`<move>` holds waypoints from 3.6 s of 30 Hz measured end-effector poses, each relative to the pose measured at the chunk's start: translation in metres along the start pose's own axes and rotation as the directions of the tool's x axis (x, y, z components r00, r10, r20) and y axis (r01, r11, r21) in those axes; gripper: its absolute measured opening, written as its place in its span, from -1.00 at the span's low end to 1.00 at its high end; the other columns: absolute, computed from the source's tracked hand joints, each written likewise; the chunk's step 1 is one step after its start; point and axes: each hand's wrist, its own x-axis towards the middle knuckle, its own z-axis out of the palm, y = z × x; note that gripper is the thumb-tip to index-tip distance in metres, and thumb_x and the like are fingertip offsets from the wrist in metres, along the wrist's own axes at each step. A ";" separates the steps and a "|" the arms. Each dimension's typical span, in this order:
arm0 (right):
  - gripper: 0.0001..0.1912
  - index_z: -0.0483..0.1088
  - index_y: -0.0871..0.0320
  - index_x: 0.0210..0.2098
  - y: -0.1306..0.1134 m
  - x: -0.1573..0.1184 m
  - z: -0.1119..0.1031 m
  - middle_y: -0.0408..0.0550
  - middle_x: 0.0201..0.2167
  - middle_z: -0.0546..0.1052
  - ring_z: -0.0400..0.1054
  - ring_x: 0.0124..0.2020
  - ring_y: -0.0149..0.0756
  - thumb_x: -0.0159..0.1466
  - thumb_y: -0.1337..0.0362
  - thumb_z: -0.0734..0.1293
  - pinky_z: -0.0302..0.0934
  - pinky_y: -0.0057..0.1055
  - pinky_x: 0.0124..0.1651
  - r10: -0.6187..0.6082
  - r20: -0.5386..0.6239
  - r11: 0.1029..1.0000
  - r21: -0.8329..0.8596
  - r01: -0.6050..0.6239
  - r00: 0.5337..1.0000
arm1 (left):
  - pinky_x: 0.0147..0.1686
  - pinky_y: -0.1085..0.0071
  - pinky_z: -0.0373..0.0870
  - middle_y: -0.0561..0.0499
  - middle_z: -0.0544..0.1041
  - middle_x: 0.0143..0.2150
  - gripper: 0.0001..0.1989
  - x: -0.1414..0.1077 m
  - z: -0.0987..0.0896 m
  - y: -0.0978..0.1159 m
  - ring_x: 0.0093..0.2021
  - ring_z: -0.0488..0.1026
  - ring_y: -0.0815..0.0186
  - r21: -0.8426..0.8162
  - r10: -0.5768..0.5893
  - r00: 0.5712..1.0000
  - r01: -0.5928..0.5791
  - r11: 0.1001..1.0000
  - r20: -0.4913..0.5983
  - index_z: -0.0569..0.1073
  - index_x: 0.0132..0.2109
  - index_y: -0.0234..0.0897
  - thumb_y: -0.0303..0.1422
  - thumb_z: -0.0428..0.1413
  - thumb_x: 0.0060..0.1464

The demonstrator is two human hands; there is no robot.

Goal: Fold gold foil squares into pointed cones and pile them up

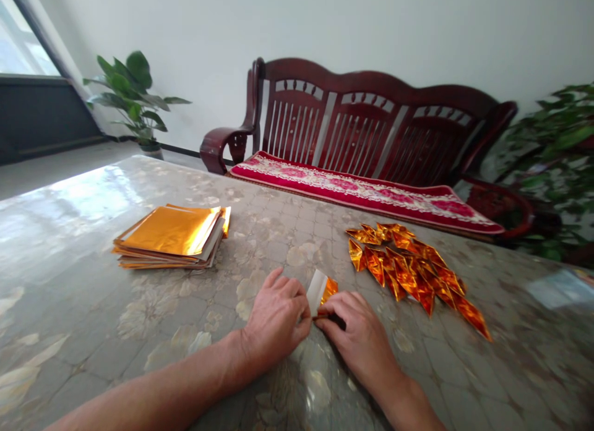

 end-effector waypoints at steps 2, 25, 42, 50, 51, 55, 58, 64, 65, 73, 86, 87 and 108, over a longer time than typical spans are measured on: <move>-0.84 0.44 0.05 -0.31 0.003 -0.001 -0.001 -0.14 -0.30 0.50 0.34 -0.16 -0.17 0.18 0.42 0.44 0.21 -0.24 -0.10 0.011 -0.012 1.000 0.023 -0.010 1.000 | 0.22 0.00 0.13 0.05 0.51 -0.33 -0.90 -0.001 0.000 -0.002 -0.24 0.45 0.25 -0.003 0.005 1.000 -0.005 1.000 0.000 0.50 -0.45 -0.21 -0.47 0.19 0.00; -0.80 0.33 0.09 -0.48 -0.001 0.005 0.005 -0.12 -0.39 0.42 0.26 -0.23 -0.19 0.26 0.33 0.37 0.10 -0.29 -0.15 0.068 -0.005 0.980 -0.186 -0.068 0.998 | 0.25 0.00 0.05 0.02 0.50 -0.29 -0.85 0.000 -0.012 0.008 -0.18 0.42 0.22 0.068 -0.061 0.991 0.053 0.996 0.120 0.53 -0.36 -0.24 -0.39 0.11 0.17; -0.80 0.26 0.08 -0.49 -0.007 0.009 0.007 -0.12 -0.38 0.40 0.23 -0.24 -0.19 0.23 0.38 0.33 0.06 -0.32 -0.20 0.131 0.000 0.957 -0.261 -0.126 0.991 | -0.08 0.23 0.25 0.01 0.44 -0.30 -0.88 0.001 -0.006 0.008 -0.19 0.32 0.20 0.053 -0.159 0.985 0.156 0.986 0.065 0.47 -0.43 -0.23 -0.46 0.11 0.05; -0.81 0.26 0.08 -0.48 -0.009 0.009 0.007 -0.13 -0.37 0.40 0.23 -0.23 -0.19 0.22 0.38 0.34 0.06 -0.31 -0.19 0.151 -0.001 0.957 -0.248 -0.147 0.988 | -0.08 0.24 0.24 0.01 0.43 -0.29 -0.88 0.002 -0.006 0.007 -0.18 0.32 0.20 0.028 -0.182 0.981 0.180 0.983 0.066 0.47 -0.44 -0.22 -0.45 0.12 0.06; -0.81 0.27 0.08 -0.47 -0.009 0.009 0.007 -0.13 -0.37 0.40 0.23 -0.23 -0.19 0.22 0.38 0.34 0.07 -0.31 -0.18 0.154 -0.001 0.958 -0.246 -0.150 0.988 | -0.09 0.25 0.24 0.01 0.43 -0.29 -0.88 0.002 -0.005 0.008 -0.18 0.32 0.20 0.024 -0.188 0.980 0.187 0.982 0.065 0.47 -0.45 -0.22 -0.46 0.12 0.04; -0.83 0.29 0.08 -0.46 -0.009 0.011 0.007 -0.12 -0.36 0.41 0.23 -0.22 -0.19 0.21 0.38 0.34 0.08 -0.31 -0.17 0.159 0.000 0.960 -0.233 -0.155 0.987 | -0.10 0.26 0.24 0.02 0.43 -0.29 -0.88 0.002 -0.005 0.010 -0.18 0.32 0.21 0.001 -0.215 0.974 0.216 0.976 0.074 0.46 -0.47 -0.23 -0.47 0.14 -0.01; -0.84 0.30 0.08 -0.46 -0.008 0.011 0.007 -0.12 -0.36 0.41 0.24 -0.22 -0.19 0.21 0.37 0.35 0.08 -0.31 -0.17 0.166 -0.003 0.961 -0.222 -0.162 0.986 | -0.09 0.27 0.24 0.02 0.44 -0.28 -0.88 0.000 -0.006 0.010 -0.16 0.33 0.20 -0.005 -0.230 0.969 0.232 0.973 0.094 0.46 -0.48 -0.23 -0.47 0.16 -0.01; -0.86 0.32 0.08 -0.44 -0.008 0.012 0.006 -0.11 -0.34 0.42 0.24 -0.21 -0.18 0.22 0.36 0.34 0.06 -0.31 -0.18 0.172 0.000 0.961 -0.219 -0.168 0.985 | -0.07 0.25 0.26 0.04 0.46 -0.22 -0.95 -0.001 -0.009 0.004 -0.12 0.36 0.18 -0.065 -0.237 0.966 0.245 0.967 0.106 0.48 -0.33 -0.20 -0.41 0.21 0.03; -0.86 0.32 0.08 -0.43 -0.008 0.012 0.006 -0.12 -0.34 0.42 0.24 -0.21 -0.18 0.22 0.36 0.35 0.06 -0.30 -0.18 0.172 0.003 0.962 -0.217 -0.168 0.985 | -0.06 0.25 0.27 0.04 0.47 -0.21 -0.92 -0.002 -0.010 0.003 -0.11 0.37 0.18 -0.080 -0.245 0.964 0.254 0.964 0.102 0.48 -0.29 -0.20 -0.42 0.22 0.03; -0.85 0.30 0.07 -0.44 -0.006 0.012 0.007 -0.13 -0.35 0.41 0.23 -0.23 -0.20 0.22 0.35 0.36 0.03 -0.32 -0.21 0.159 0.011 0.968 -0.197 -0.154 0.987 | 0.08 0.17 0.23 0.07 0.53 -0.19 -0.84 -0.004 -0.012 0.001 -0.10 0.43 0.21 -0.093 -0.168 0.982 0.175 0.980 0.082 0.57 -0.19 -0.10 -0.47 0.19 0.10; -0.85 0.32 0.08 -0.46 -0.006 0.014 0.005 -0.15 -0.36 0.42 0.23 -0.25 -0.23 0.21 0.37 0.36 0.00 -0.35 -0.23 0.169 0.013 0.971 -0.177 -0.164 0.986 | 0.28 -0.11 0.01 0.03 0.62 -0.20 -0.58 0.004 -0.034 0.011 -0.10 0.54 0.19 0.101 -0.044 0.927 0.007 0.995 0.372 0.61 -0.13 -0.09 -0.66 0.04 0.05; -0.85 0.32 0.08 -0.46 -0.006 0.014 0.005 -0.15 -0.36 0.42 0.23 -0.25 -0.23 0.21 0.37 0.36 0.00 -0.35 -0.23 0.166 0.012 0.971 -0.175 -0.162 0.986 | 0.28 -0.12 0.01 0.02 0.62 -0.20 -0.59 0.005 -0.036 0.013 -0.10 0.55 0.18 0.113 -0.042 0.918 -0.004 0.994 0.395 0.61 -0.12 -0.11 -0.66 0.04 0.04; -0.85 0.31 0.08 -0.45 -0.006 0.013 0.007 -0.16 -0.34 0.44 0.25 -0.23 -0.24 0.21 0.37 0.37 0.02 -0.34 -0.20 0.162 -0.009 0.966 -0.201 -0.161 0.987 | 0.31 -0.12 0.04 -0.10 0.54 0.01 -0.65 -0.031 -0.020 0.022 0.06 0.44 0.13 0.248 0.049 0.936 -0.142 0.958 0.348 0.45 0.11 -0.24 -0.53 0.01 0.21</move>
